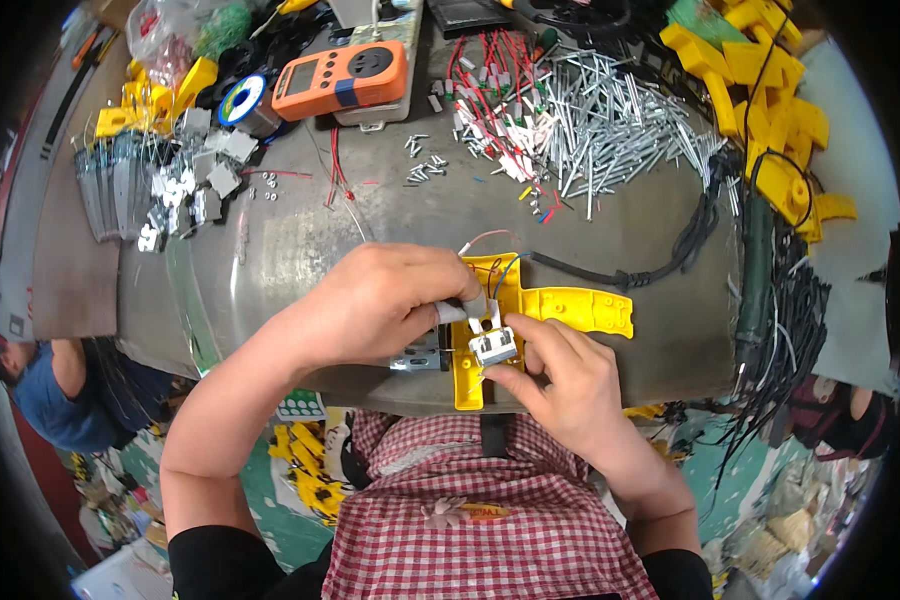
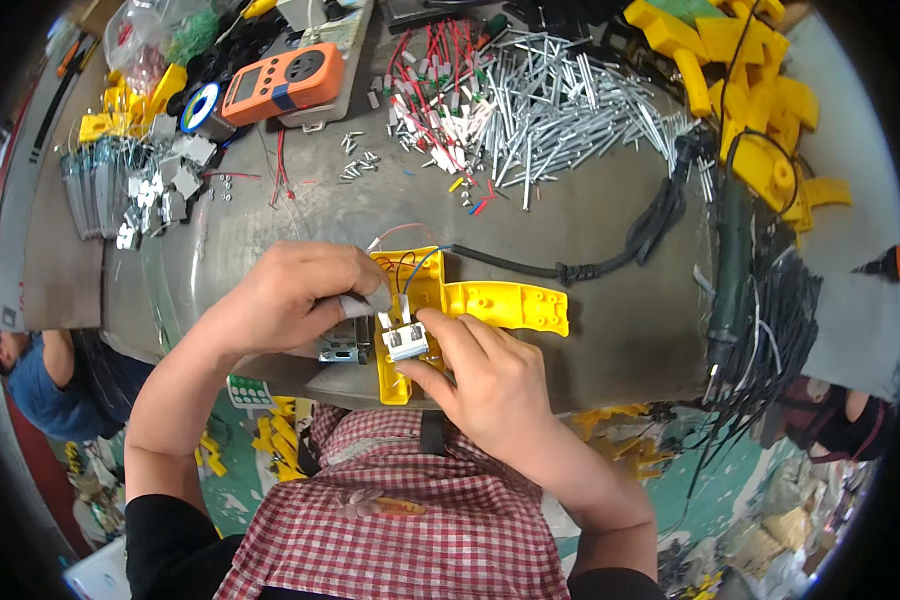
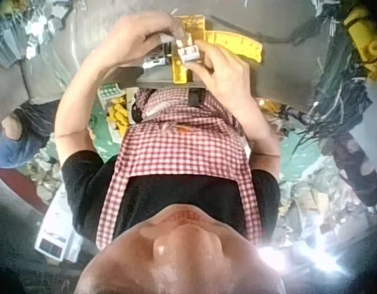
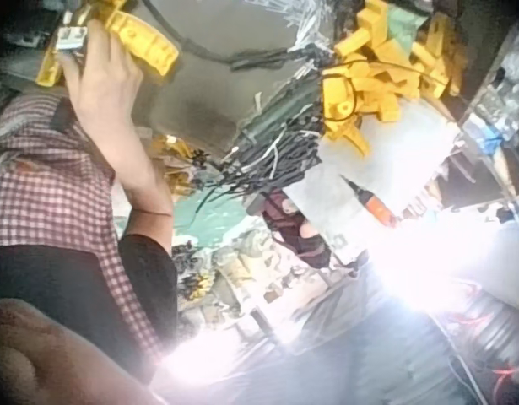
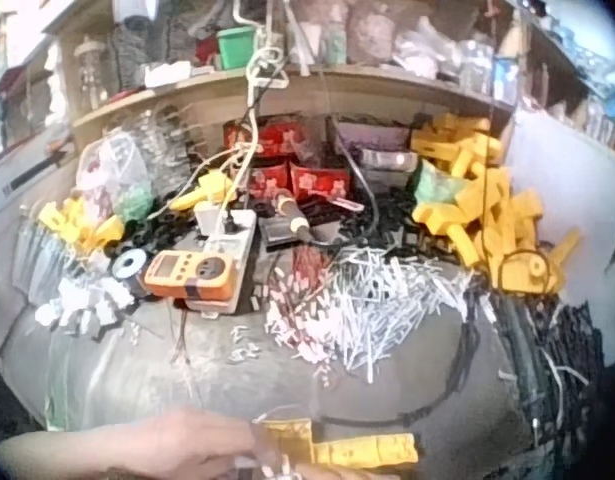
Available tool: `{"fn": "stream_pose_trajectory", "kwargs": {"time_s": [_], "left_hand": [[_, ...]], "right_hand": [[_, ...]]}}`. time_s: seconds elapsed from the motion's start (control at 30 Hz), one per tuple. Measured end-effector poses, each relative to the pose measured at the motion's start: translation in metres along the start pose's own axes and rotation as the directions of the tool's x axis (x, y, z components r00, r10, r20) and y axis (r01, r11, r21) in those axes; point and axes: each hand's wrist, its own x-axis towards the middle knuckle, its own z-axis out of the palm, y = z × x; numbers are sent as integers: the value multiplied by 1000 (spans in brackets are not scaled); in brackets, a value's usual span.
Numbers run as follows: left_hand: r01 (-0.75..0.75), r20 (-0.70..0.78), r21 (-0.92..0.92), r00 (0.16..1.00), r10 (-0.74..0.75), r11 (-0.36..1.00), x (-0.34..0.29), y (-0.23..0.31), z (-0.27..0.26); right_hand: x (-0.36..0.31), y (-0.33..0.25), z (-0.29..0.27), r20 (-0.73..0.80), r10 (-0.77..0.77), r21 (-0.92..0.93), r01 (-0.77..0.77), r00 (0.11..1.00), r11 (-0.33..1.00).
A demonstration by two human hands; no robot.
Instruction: Assemble and wire internal components of a small electric chainsaw housing.
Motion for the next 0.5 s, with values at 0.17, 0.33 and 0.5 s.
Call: {"fn": "stream_pose_trajectory", "kwargs": {"time_s": [0.17,0.33,0.5], "left_hand": [[2,100,-62,995,4,998,1,0,-3],[108,219,-70,972,-90,992,11,9,-15],[-13,229,0,973,13,1000,14,11,-15]], "right_hand": [[-2,1,4,-46,-3,69,6,999,998],[-1,1,5,-52,0,117,6,999,993],[1,1,3,6,21,154,-21,1000,988]]}}
